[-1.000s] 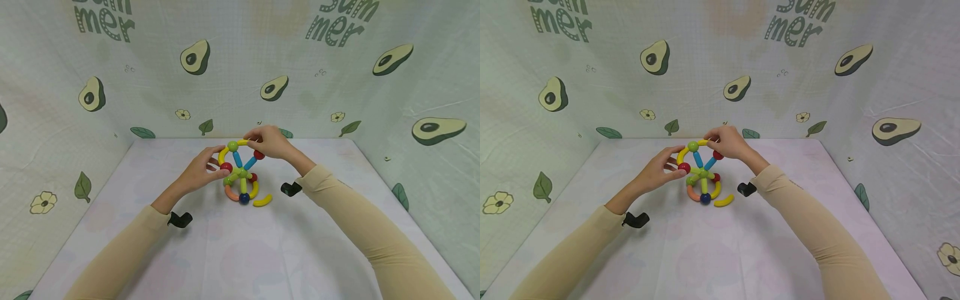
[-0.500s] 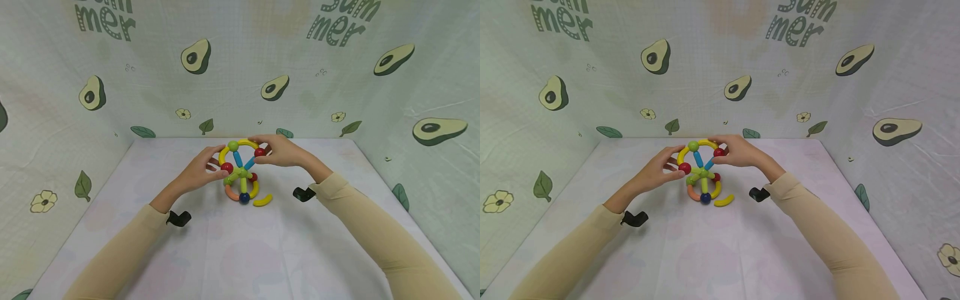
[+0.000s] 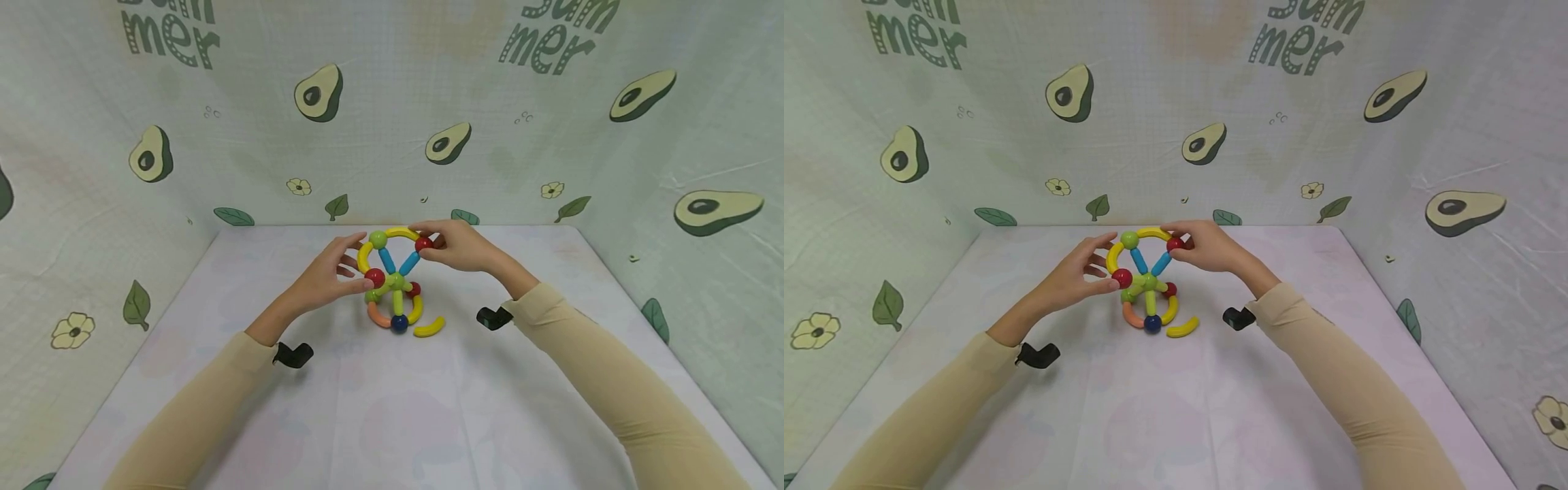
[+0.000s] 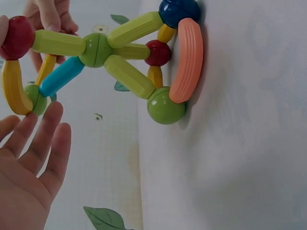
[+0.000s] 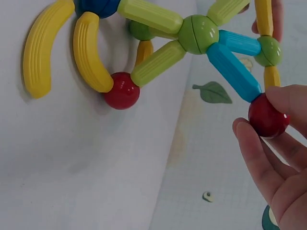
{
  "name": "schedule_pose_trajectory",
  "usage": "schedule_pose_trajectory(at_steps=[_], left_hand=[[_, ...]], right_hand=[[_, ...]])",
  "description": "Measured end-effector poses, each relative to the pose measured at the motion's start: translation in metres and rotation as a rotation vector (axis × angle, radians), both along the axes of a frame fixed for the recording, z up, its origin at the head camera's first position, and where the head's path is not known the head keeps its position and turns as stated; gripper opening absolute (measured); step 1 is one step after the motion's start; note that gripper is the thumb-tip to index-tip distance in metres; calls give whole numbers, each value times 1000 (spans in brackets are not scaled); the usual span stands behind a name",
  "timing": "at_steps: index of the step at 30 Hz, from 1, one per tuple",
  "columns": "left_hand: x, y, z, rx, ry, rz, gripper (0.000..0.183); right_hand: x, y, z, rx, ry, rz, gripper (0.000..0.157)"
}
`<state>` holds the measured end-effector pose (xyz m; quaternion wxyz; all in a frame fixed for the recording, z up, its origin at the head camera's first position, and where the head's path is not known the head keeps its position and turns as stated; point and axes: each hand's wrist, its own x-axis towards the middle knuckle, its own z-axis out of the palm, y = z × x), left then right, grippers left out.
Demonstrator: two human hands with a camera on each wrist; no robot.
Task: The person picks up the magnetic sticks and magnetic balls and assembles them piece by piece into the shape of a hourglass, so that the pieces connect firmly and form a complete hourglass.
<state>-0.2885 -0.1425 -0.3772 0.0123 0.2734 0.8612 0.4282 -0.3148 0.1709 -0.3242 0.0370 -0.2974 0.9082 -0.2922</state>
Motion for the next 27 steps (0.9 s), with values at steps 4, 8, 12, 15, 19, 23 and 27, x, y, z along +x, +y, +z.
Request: schedule_pose_trajectory(at_steps=[4,8,12,15,19,23,27], left_hand=[[-2,4,0,-26,5,16,100],[-3,6,-1,-42,14,25,101],[-3,8,-1,-24,3,21,103],[-3,11,-1,-15,-12,4,107],[-2,16,1,-16,-22,-13,109],[-2,19,4,-29,-4,-16,108],[-3,21,4,-37,12,-18,106]], right_hand=[[0,-5,1,-4,16,-2,53],[-2,-7,0,-10,24,-4,52],[-4,-8,-1,-18,31,4,51],[-5,-9,-2,-26,49,19,50],[-5,-13,-1,-47,72,40,48],[-6,-16,-2,-63,90,56,47],[-7,-18,-3,-65,99,61,47]])
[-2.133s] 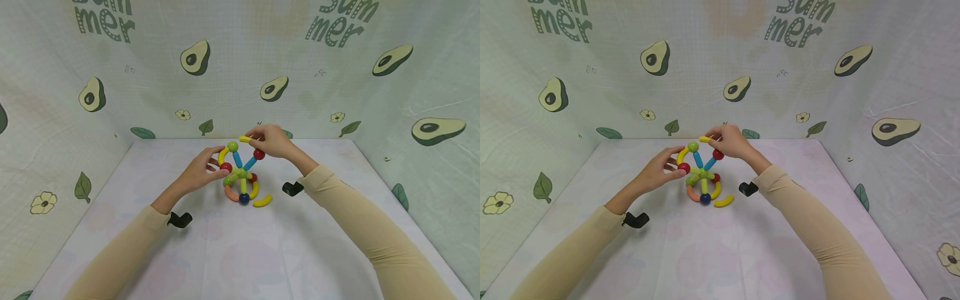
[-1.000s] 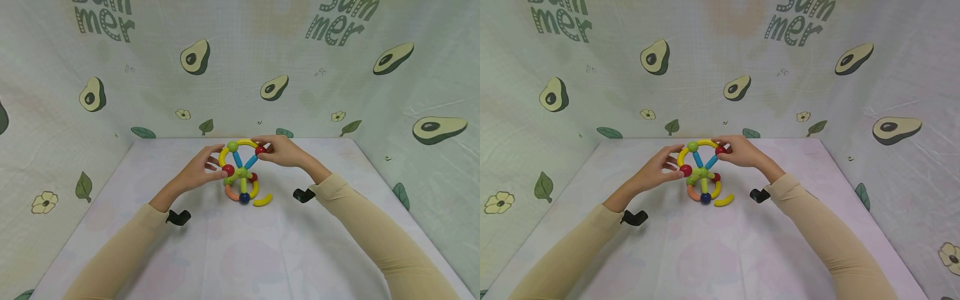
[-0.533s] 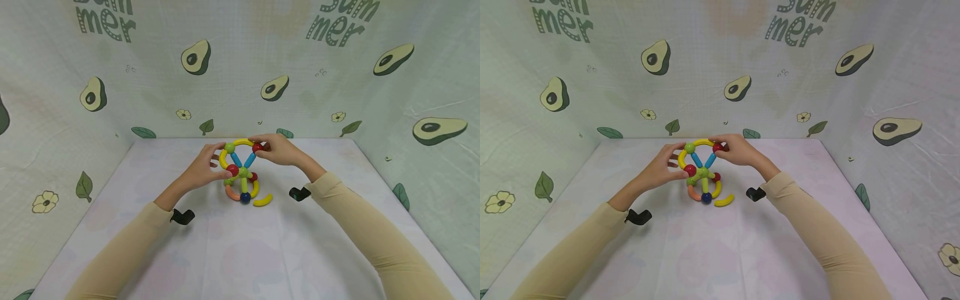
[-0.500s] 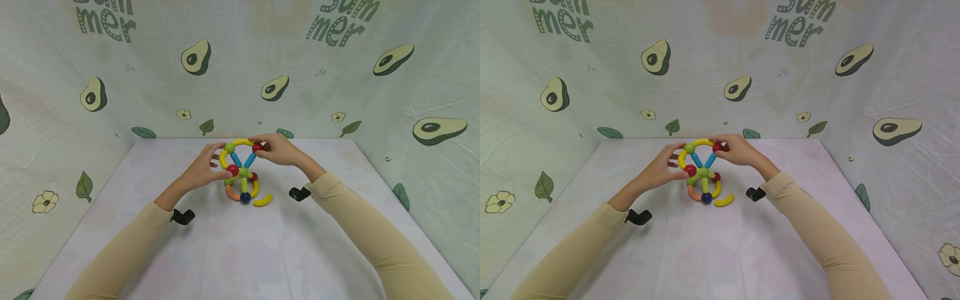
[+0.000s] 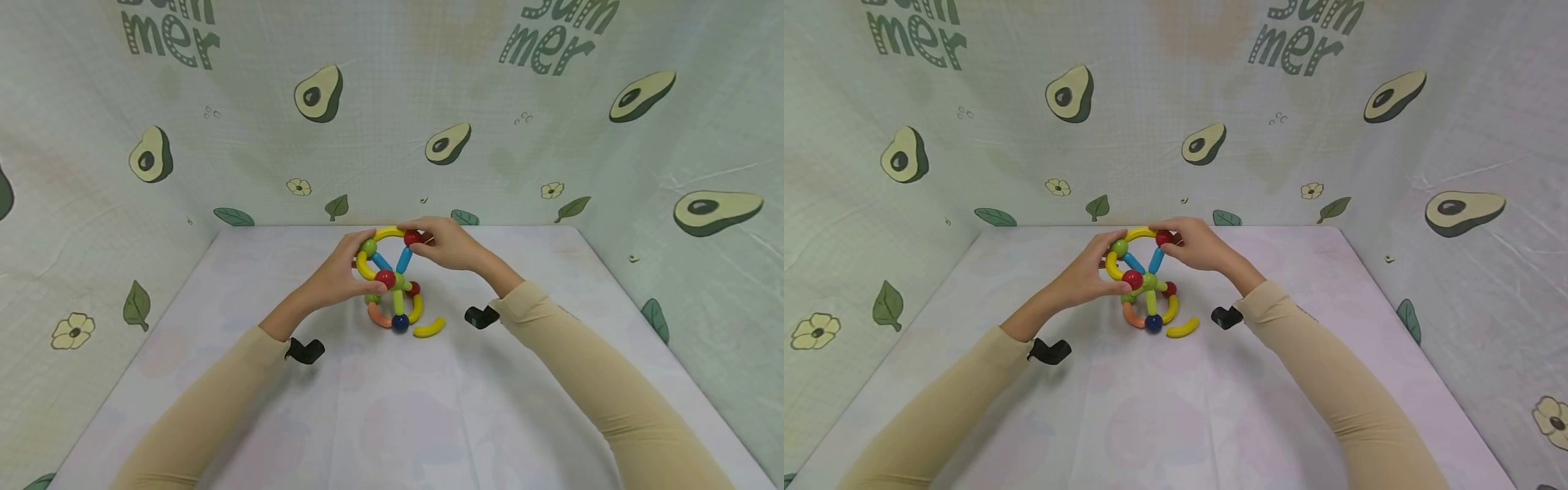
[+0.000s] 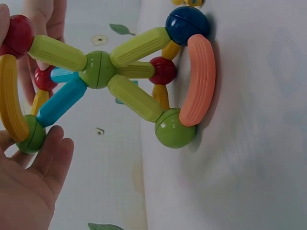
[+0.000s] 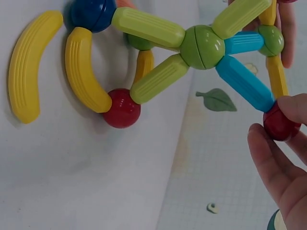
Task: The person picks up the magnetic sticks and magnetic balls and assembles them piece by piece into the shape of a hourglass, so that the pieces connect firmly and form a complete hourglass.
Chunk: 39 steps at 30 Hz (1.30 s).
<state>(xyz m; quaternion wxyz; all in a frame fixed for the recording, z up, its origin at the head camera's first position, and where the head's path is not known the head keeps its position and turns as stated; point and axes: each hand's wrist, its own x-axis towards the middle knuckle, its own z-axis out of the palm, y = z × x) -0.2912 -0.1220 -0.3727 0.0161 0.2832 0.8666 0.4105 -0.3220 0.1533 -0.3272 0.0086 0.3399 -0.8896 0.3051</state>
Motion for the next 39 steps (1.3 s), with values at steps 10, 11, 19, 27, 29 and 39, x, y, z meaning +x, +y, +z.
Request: schedule_pose_trajectory(at_steps=[10,11,19,27,29,39], left_hand=[[-1,0,2,-12,-18,-8,116],[-1,0,2,-14,-18,-8,117],[-2,1,1,-22,-22,-3,116],[-1,2,1,-22,-14,7,113],[-1,2,0,-26,-10,9,113],[-2,1,-1,-27,-1,7,113]], right_hand=[[0,0,-2,-20,-19,12,48],[0,0,-2,-23,-21,15,48],[7,6,-1,-3,-39,-3,56],[23,29,-11,-1,-22,-78,60],[28,36,-18,6,-16,-79,58],[58,57,-49,65,-47,21,40]])
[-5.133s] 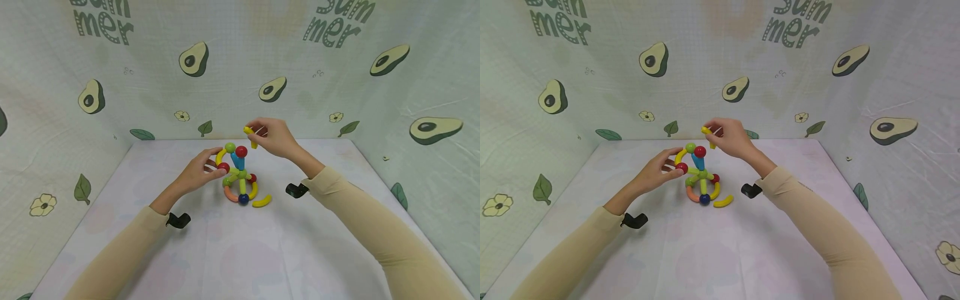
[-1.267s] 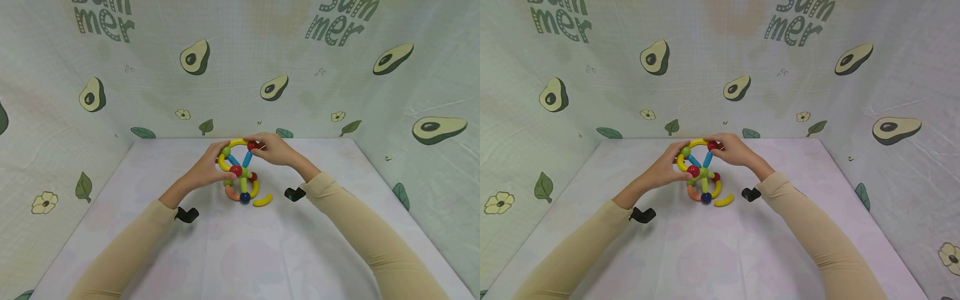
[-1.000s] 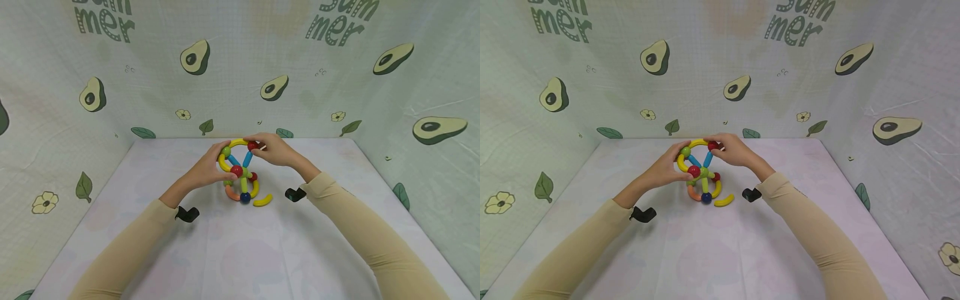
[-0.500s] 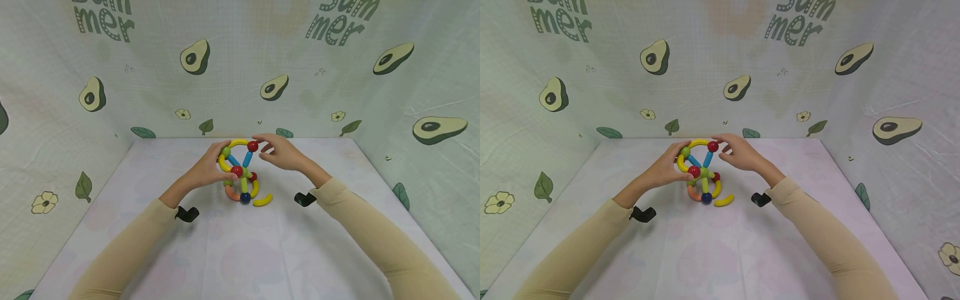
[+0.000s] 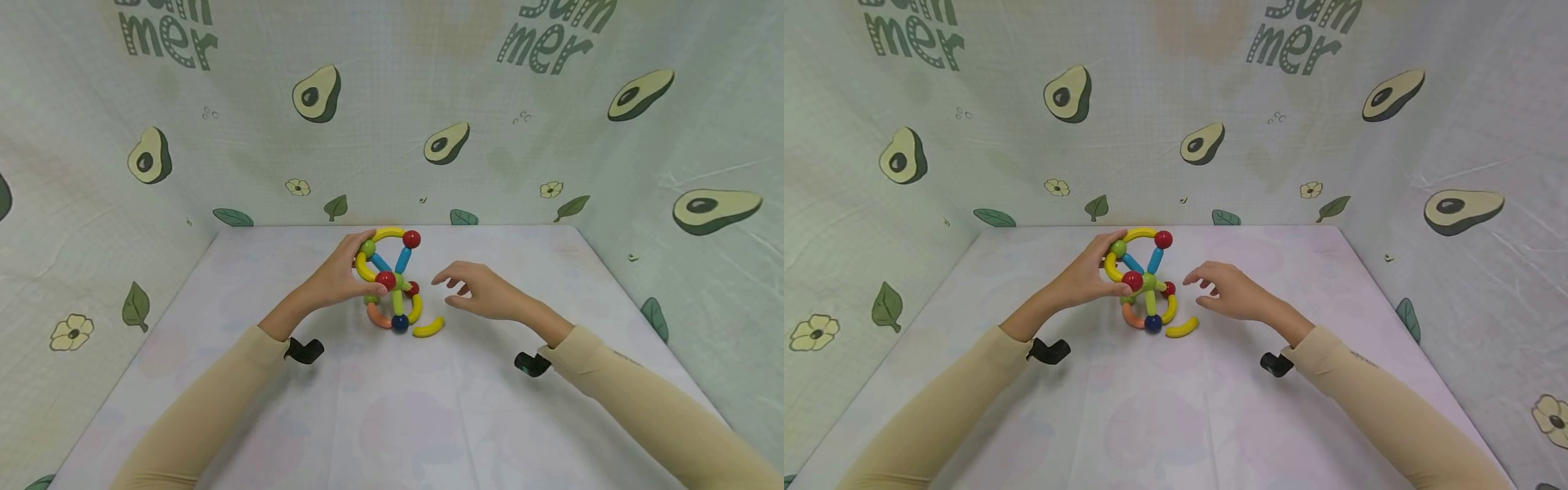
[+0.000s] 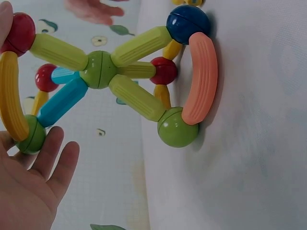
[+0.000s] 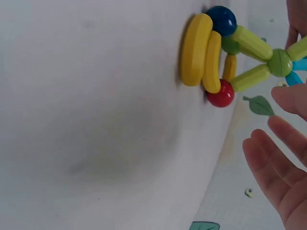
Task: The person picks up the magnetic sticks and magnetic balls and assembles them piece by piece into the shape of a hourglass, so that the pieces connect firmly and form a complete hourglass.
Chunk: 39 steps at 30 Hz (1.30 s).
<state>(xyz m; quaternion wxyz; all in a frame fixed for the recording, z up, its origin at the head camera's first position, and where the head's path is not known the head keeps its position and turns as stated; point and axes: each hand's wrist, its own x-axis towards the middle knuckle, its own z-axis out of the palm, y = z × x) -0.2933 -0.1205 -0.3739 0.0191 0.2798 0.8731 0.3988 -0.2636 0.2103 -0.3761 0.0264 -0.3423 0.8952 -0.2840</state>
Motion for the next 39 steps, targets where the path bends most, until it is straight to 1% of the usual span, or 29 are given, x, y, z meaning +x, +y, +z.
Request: schedule_pose_trajectory(at_steps=[4,9,13,18,22,29,34,39], left_hand=[[1,-1,1,1,-1,0,113],[2,0,2,-3,-6,1,113],[3,1,2,-1,-11,-2,113],[3,1,3,4,-11,-2,112],[3,0,3,5,-9,-4,112],[3,0,2,1,-5,0,112],[2,0,1,-3,-2,-3,112],[2,0,1,-7,4,-4,111]], right_hand=[[7,-2,-12,33,-45,63,37],[11,-9,-26,96,-80,115,31],[12,-15,-34,144,-80,146,28],[11,-22,-40,191,-55,154,27],[10,-26,-41,197,-69,153,26],[8,-26,-37,186,-96,175,30],[7,-22,-34,204,-63,177,29],[5,-19,-35,218,-23,163,27]])
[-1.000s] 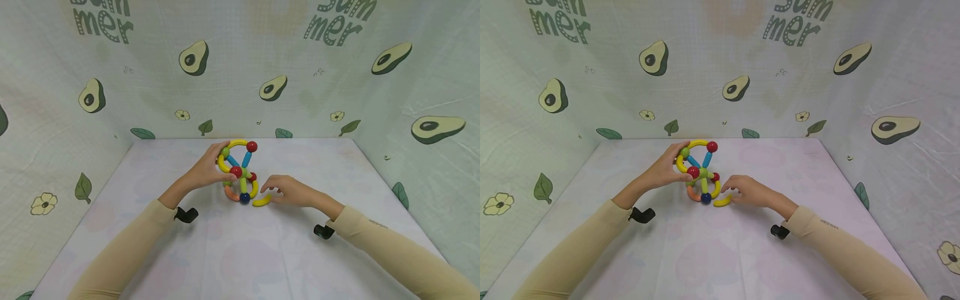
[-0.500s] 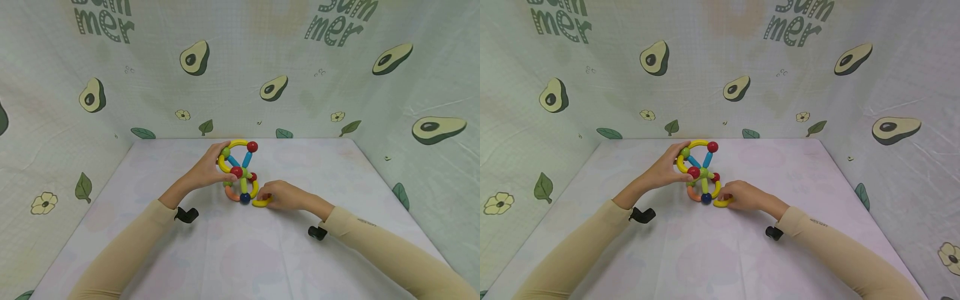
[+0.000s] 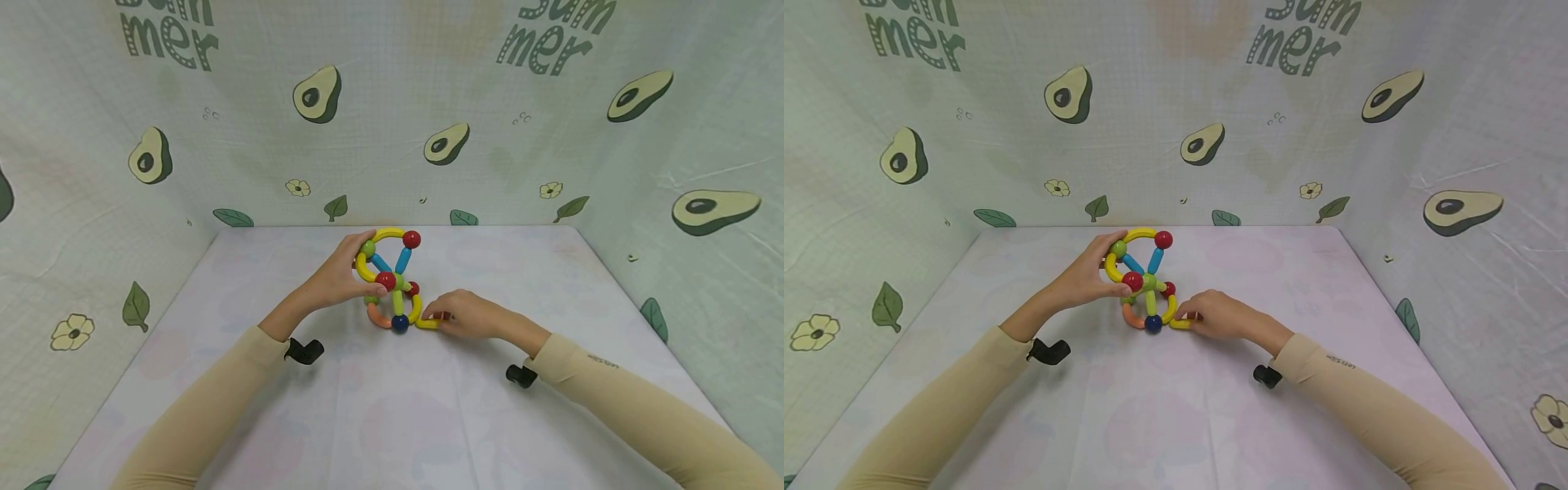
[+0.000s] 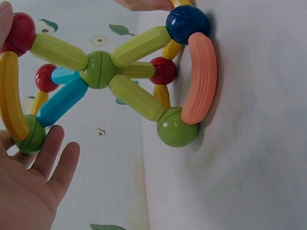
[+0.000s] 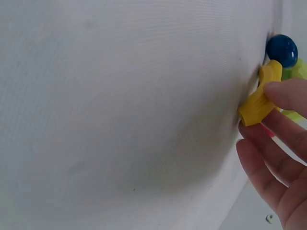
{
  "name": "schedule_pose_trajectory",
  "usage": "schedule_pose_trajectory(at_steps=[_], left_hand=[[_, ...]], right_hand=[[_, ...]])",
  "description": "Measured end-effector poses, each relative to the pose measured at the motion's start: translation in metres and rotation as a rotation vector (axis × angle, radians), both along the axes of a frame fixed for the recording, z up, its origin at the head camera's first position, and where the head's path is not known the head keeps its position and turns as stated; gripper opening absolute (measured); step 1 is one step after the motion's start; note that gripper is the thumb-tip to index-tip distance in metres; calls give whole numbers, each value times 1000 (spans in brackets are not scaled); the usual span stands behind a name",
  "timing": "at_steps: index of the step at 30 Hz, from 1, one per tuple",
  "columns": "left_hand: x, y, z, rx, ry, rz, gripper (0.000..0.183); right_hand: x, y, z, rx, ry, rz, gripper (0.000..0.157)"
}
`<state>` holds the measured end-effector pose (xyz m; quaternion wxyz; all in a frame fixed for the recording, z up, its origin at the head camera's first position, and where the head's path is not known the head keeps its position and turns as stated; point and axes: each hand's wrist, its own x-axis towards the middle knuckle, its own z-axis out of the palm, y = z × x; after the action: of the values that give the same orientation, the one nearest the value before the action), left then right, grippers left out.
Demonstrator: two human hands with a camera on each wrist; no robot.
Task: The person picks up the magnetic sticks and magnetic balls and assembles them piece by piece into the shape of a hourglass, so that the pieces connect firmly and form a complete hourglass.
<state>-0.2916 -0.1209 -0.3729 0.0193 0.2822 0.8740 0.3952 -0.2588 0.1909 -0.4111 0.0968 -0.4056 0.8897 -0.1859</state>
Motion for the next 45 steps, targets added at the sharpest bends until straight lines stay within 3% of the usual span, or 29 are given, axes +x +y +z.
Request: schedule_pose_trajectory(at_steps=[10,25,33,45], left_hand=[[0,0,0,3,7,1,111],[3,0,2,9,-15,4,112],[2,0,1,5,-6,-4,113],[2,-2,4,-5,-12,-33,115]], right_hand=[[-3,10,3,-14,8,-63,27],[-15,10,57,-314,37,-363,37],[-22,-3,68,-362,-25,-461,40],[-36,-7,73,-420,-221,-475,48]])
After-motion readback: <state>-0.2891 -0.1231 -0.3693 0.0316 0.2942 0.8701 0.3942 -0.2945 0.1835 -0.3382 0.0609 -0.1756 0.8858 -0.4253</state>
